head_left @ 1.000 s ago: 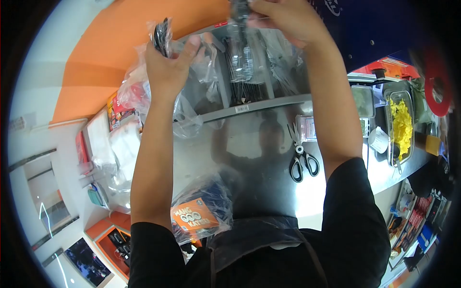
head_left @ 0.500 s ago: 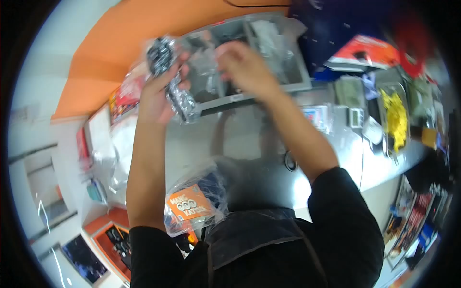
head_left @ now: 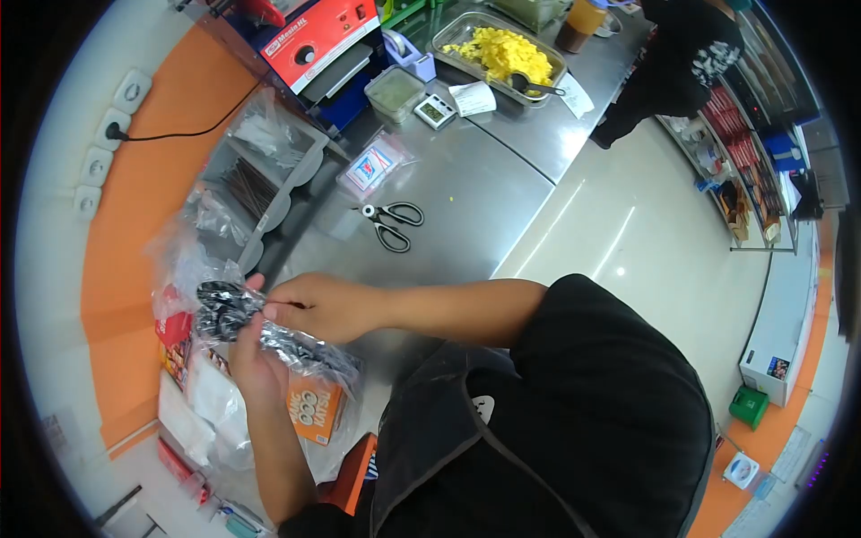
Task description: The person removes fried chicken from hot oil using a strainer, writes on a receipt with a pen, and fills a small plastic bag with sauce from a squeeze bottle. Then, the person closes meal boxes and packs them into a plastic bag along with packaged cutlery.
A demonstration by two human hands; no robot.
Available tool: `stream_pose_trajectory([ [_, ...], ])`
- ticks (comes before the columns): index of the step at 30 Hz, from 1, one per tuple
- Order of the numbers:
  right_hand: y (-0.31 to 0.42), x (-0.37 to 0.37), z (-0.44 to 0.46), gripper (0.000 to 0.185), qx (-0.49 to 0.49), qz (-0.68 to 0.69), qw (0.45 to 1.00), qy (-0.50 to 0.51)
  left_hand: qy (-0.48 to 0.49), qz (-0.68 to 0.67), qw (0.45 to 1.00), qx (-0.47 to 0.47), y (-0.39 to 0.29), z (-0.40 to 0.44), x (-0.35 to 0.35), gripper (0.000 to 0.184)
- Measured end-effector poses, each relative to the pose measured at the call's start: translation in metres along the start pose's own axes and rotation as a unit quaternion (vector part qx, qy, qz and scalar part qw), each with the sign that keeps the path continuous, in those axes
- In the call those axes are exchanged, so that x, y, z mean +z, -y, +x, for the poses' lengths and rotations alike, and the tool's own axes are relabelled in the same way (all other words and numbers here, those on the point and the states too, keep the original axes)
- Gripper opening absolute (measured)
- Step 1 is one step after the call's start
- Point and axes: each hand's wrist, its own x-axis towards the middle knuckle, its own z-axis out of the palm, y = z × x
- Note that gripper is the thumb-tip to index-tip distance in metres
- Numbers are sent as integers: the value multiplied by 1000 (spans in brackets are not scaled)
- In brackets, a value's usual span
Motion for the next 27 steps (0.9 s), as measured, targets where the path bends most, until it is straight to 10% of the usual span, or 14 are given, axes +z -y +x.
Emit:
stream_pose_trajectory([
  [5,14,26,-71,19,-89,-46,992,-70,36,155,987,-26,14,-80,-7,37],
  [12,28,86,-187,15,25,-125,990,-64,19,239,970,-48,70,-190,-30,30],
  [18,23,100,-282,28,139,-155,976,-56,88,-39,988,-122,153,-248,-9,28],
  [21,7,41,-305,34,94,-210,973,-15,68,-92,987,-117,186,-254,0,28],
  [23,-58,-38,-311,31,135,-296,931,-167,-36,-52,992,-106,189,-258,15,27],
  [27,-140,-260,-319,43,254,-545,715,-357,-106,-54,987,-110,211,-251,6,27],
])
